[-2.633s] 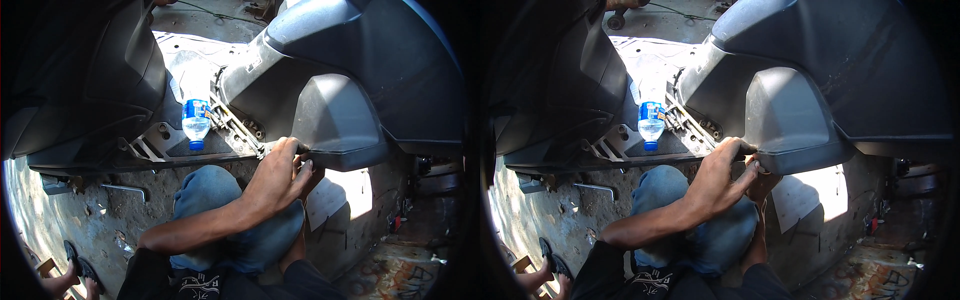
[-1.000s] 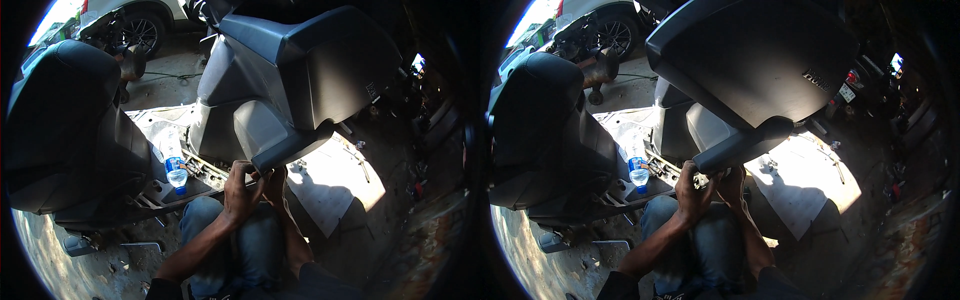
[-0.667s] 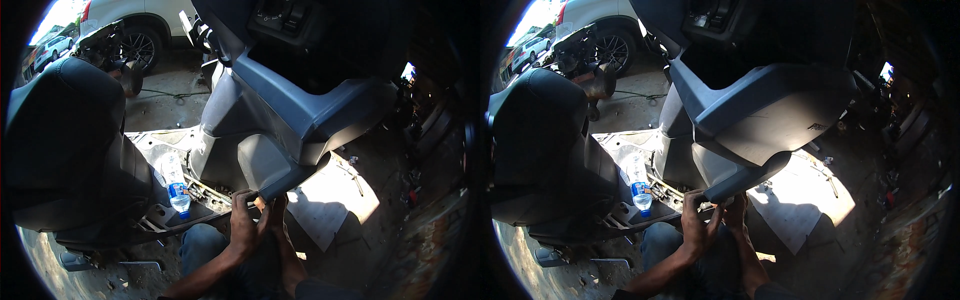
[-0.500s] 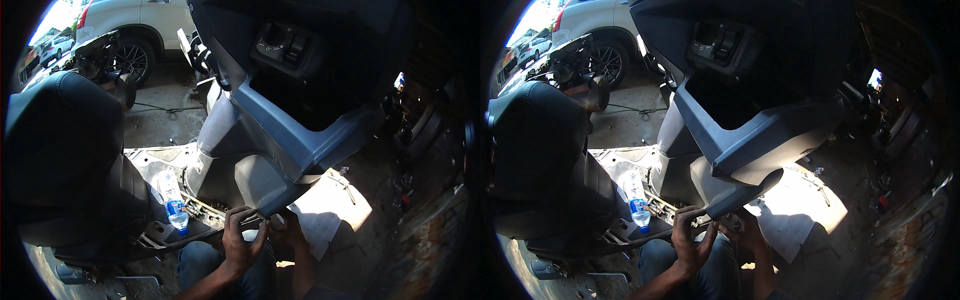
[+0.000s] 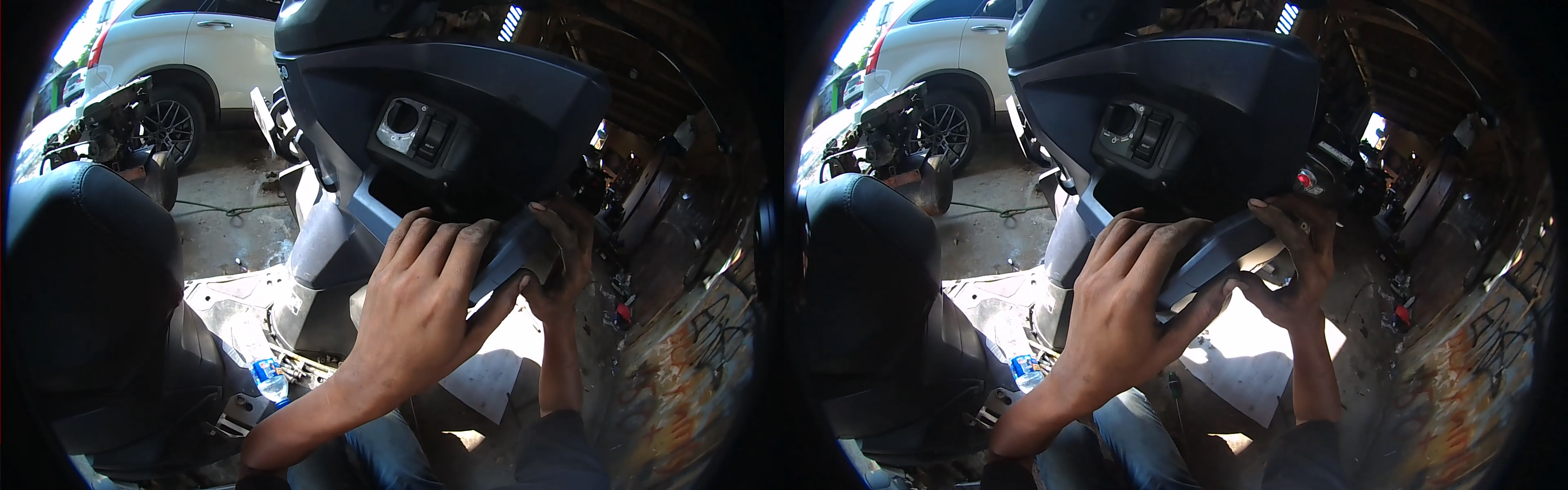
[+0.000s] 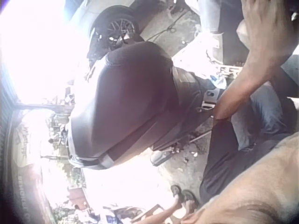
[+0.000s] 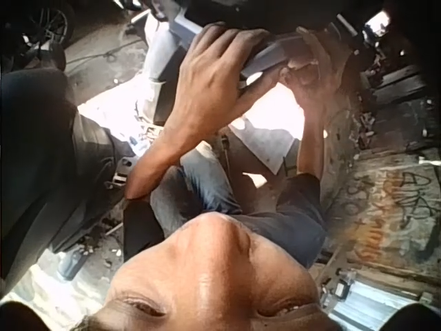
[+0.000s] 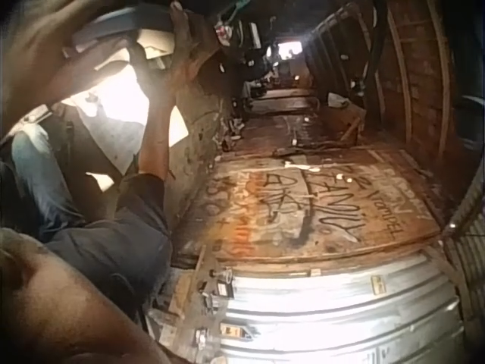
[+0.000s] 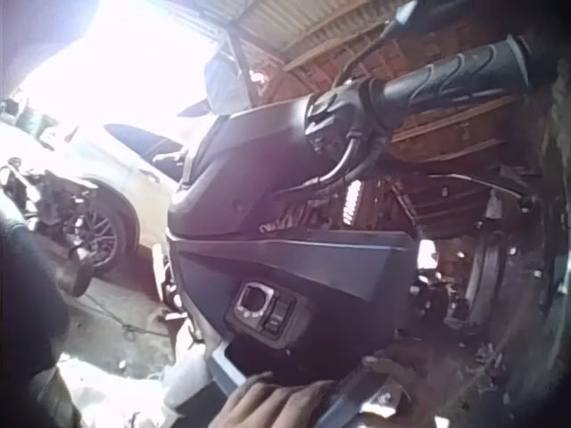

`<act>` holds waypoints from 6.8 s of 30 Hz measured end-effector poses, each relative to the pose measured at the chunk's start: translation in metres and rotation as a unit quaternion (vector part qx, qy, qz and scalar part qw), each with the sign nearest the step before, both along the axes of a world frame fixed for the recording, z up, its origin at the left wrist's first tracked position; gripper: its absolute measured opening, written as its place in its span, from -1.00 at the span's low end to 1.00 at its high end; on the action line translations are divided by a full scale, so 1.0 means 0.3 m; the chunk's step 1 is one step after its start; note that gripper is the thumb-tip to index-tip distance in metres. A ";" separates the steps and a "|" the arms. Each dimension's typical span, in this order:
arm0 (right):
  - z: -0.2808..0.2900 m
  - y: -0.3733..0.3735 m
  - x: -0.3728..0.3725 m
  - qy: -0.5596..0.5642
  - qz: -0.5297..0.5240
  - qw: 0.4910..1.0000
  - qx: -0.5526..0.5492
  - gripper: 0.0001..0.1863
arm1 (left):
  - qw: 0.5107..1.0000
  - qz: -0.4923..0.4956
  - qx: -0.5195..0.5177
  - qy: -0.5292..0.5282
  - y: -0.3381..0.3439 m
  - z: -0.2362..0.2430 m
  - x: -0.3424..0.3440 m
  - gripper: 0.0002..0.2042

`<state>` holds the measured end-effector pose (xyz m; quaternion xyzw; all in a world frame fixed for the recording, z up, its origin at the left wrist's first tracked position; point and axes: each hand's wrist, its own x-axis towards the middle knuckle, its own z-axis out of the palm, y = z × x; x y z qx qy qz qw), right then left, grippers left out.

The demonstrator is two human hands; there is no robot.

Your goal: The recorder removes and reattaches plastic body panels on a scooter using hand tools and an impact driver.

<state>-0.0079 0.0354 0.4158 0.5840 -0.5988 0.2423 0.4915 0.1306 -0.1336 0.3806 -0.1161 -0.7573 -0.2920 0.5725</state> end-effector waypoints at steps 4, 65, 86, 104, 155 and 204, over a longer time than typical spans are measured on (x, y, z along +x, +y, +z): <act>-0.059 -0.063 -0.044 -0.028 0.041 0.996 -0.077 -0.23 | 0.993 -0.062 0.022 -0.094 -0.017 0.020 0.014 -0.53; 0.085 -0.137 0.073 0.062 0.198 0.978 0.008 -0.74 | 0.911 -0.067 0.394 0.099 0.263 -0.156 0.054 -0.68; 0.096 -0.197 0.163 0.008 0.113 0.993 -0.032 -0.82 | 0.790 -0.330 0.498 0.135 0.185 -0.184 0.066 -0.73; -0.896 0.051 -0.089 -0.800 0.109 0.570 -0.153 -0.81 | 0.817 -0.018 0.576 0.013 0.258 -0.822 -0.090 -0.85; -1.214 0.143 0.016 -0.731 0.158 0.663 -0.033 -0.50 | 0.885 -0.025 0.464 -0.038 0.244 -0.934 -0.126 -0.43; -1.289 -0.030 -0.410 -0.609 0.414 0.673 0.073 -0.82 | 0.881 0.210 0.389 -0.169 0.479 -1.108 -0.250 -0.53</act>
